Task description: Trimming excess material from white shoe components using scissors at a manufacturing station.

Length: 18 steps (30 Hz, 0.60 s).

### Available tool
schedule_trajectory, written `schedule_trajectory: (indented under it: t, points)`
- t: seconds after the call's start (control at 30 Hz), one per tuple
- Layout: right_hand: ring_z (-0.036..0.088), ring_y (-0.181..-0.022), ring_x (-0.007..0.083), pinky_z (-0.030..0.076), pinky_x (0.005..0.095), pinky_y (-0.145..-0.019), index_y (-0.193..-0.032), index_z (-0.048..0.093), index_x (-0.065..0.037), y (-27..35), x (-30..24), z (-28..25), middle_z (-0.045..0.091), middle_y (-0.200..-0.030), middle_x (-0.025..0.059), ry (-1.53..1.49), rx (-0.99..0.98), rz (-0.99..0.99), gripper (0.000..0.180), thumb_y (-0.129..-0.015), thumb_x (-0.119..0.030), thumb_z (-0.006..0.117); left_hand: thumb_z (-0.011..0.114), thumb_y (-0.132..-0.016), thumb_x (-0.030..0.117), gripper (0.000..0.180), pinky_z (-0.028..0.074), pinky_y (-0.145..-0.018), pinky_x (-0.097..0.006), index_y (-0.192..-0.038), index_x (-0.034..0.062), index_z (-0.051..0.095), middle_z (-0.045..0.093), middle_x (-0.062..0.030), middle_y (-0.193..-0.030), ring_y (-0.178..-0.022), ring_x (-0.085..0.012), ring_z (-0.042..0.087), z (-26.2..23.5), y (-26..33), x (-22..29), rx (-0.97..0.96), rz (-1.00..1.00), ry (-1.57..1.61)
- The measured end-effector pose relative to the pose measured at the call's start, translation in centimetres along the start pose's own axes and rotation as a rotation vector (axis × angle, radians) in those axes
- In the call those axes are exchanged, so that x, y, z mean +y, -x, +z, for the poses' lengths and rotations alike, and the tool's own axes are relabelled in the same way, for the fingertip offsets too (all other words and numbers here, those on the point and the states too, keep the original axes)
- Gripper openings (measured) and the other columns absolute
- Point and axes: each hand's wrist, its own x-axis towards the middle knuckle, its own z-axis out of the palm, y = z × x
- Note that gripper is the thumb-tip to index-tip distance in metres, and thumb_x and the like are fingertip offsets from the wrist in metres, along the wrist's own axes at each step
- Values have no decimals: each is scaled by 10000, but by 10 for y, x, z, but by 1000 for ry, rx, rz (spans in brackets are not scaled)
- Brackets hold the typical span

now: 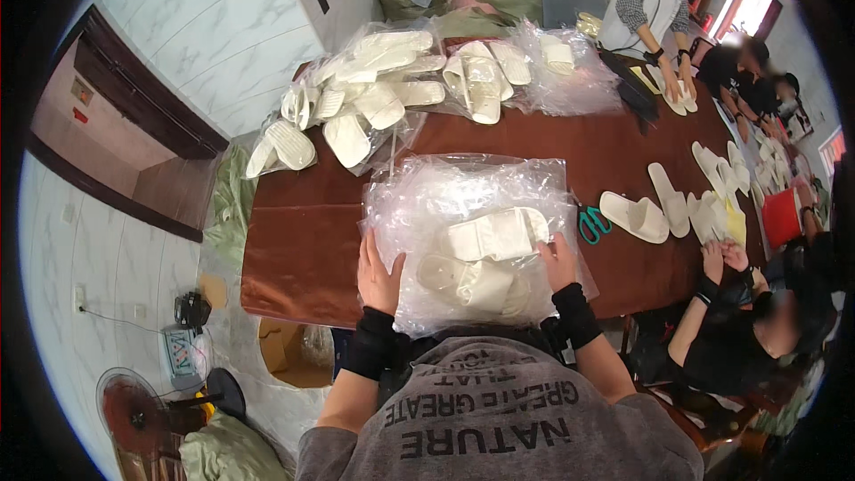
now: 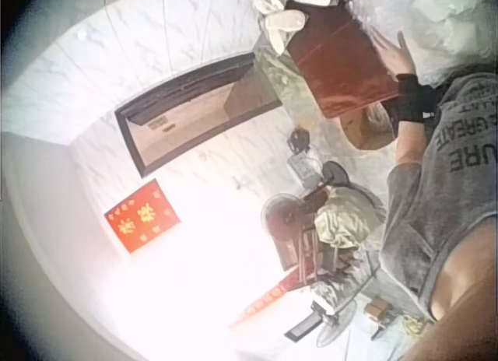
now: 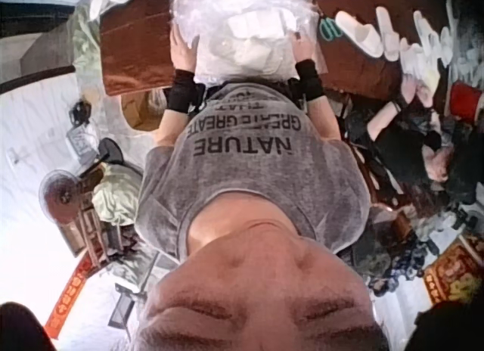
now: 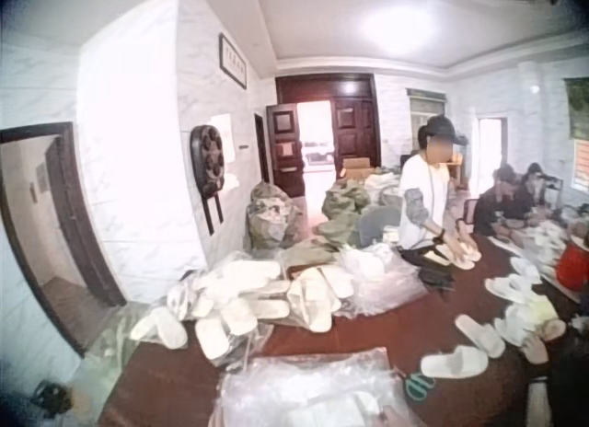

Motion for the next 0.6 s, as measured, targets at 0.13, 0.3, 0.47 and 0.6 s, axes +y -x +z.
schedule_trajectory:
  t: [0.13, 0.3, 0.47, 0.6]
  points:
    - [531, -617, 232, 458, 359, -599, -1005, 484, 3, -5, -25, 3, 557, -733, 125, -231, 26, 16, 219, -928, -194, 537, 696, -793, 343, 408, 402, -779, -403, -1090, 81, 595, 568, -69, -966, -866, -262, 550, -16, -26, -8, -170, 97, -426]
    - [531, -602, 120, 461, 273, -514, -1029, 481, -5, -31, -10, -2, 570, -747, 66, -81, 13, -225, 169, -954, -155, 499, 686, -805, 349, 447, 415, -841, -418, -1115, 46, 574, 574, -116, -1024, -933, -310, 551, 2, -51, -15, 36, 287, -348]
    - [547, -537, 119, 450, 243, -472, -1031, 502, -33, -42, -7, -7, 585, -762, 52, -442, -103, 79, 156, -959, -170, 490, 631, -885, 235, 259, 490, -716, -345, -989, 0, 598, 615, -80, -792, -732, -193, 610, 7, -55, -40, -532, -321, 535]
    - [527, -473, 105, 411, 245, -419, -1034, 525, -28, -40, 31, 9, 576, -696, 43, -416, -33, 188, 179, -951, -185, 502, 537, -954, 259, 333, 521, -760, -333, -1102, -36, 580, 652, -108, -861, -782, -191, 645, -14, -39, -47, -496, -470, 1197]
